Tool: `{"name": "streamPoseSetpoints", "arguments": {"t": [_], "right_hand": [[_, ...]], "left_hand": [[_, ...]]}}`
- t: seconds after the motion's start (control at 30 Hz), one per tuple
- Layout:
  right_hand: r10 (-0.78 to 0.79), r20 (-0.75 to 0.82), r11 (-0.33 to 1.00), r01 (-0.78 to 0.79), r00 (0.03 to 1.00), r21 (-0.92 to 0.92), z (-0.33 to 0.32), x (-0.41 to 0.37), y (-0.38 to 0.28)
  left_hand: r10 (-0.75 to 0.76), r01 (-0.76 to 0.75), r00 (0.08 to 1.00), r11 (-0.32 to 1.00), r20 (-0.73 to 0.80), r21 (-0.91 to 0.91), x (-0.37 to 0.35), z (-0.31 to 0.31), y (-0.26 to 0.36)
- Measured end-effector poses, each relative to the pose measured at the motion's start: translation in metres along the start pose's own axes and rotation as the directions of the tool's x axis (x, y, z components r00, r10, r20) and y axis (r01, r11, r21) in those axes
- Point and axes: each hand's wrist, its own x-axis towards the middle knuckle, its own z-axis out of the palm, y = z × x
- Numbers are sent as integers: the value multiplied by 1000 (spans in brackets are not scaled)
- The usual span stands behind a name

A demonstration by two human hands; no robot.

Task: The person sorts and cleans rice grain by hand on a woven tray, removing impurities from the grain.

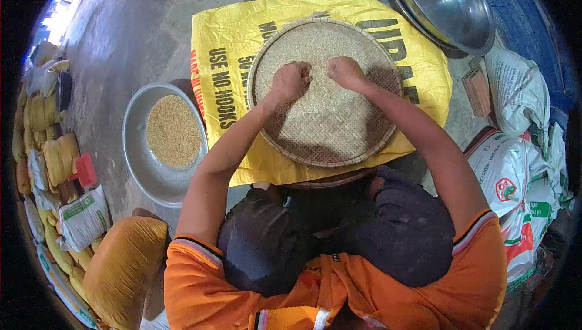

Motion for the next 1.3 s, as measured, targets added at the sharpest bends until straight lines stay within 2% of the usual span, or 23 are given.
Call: {"name": "streamPoseSetpoints", "arguments": {"t": [0.1, 0.2, 0.3, 0.4, 0.43, 0.47, 0.5, 0.6, 0.67, 0.7, 0.73, 0.8, 0.9, 0.97, 1.0, 1.03, 1.07, 1.1, 1.17, 1.2, 1.23, 1.27, 1.3], "right_hand": [[47, -1, 999, -47, 999, -19, 0, 0, 2], [45, 2, 999, -45, 999, -26, -2, -5, -6], [-16, -64, 998, 12, 998, -56, 6, 1, 4], [-36, 4, 995, 35, 999, 91, 4, 8, 13], [115, 128, 934, -151, 985, 325, -3, 7, 12], [225, 278, 789, -342, 934, 511, -9, 7, 9], [226, 280, 789, -344, 933, 509, -10, 4, 4], [230, 220, 816, -311, 948, 488, -3, 0, 4], [-113, 7, 972, 109, 994, 210, 9, -2, 8], [-113, 8, 972, 109, 994, 210, 15, -4, 9], [-139, -17, 981, 140, 990, 133, 20, -7, 7], [-169, -40, 984, 171, 985, 56, 23, -6, 5], [-76, 46, 993, 71, 996, 99, 18, -3, 4], [81, 227, 918, -161, 971, 362, -4, -7, -5], [82, 229, 918, -163, 970, 360, -6, -8, -6], [161, 262, 856, -267, 952, 442, -8, -6, -4], [233, 300, 777, -362, 925, 514, -9, -4, -2], [234, 299, 778, -363, 925, 512, -7, -3, -2], [133, 184, 940, -183, 974, 289, 2, -1, -5], [132, 185, 940, -183, 974, 288, 9, -3, -8], [-39, -2, 980, 38, 999, 198, 24, -4, -5], [-227, -167, 968, 241, 959, 67, 30, -5, -4], [-227, -167, 968, 241, 960, 69, 34, -5, -2]], "left_hand": [[51, -51, 995, 999, -90, 4, -1, 1, 2], [141, -124, 976, 986, -165, 110, 2, 7, -5], [147, -139, 981, 988, -129, 67, 1, 6, -8], [120, -132, 983, 988, -138, -81, 1, 3, -16], [-62, 53, 998, 942, -16, -330, 3, 1, -17], [-205, 249, 968, 809, 142, -532, 5, 0, -16], [-145, 215, 976, 568, 160, -795, 1, 0, -16], [-217, 326, 943, 455, 252, -829, 5, -11, -14], [-216, 334, 939, 397, 266, -855, 4, -8, -16], [-212, 339, 936, 338, 281, -878, 4, -6, -16], [-211, 339, 936, 338, 280, -878, 3, -5, -17], [-320, 355, 928, 608, 190, -710, 1, -3, -18], [-241, 283, 956, 620, 166, -732, 6, 26, -50], [-236, 292, 956, 683, 176, -669, 2, 17, -44], [-232, 298, 954, 740, 187, -602, -2, 13, -38], [-232, 298, 955, 739, 187, -605, -3, 12, -36], [-219, 241, 970, 833, 103, -498, -4, 11, -33], [-194, 188, 981, 908, 23, -375, -5, 10, -30], [-176, 158, 984, 932, -27, -325, -7, 10, -25], [-156, 131, 985, 954, -74, -271, -8, 9, -22], [-157, 132, 985, 954, -74, -271, -7, 12, -24], [-144, 122, 986, 966, -82, -228, -5, 15, -26], [-130, 112, 988, 977, -88, -184, -4, 18, -28]]}}
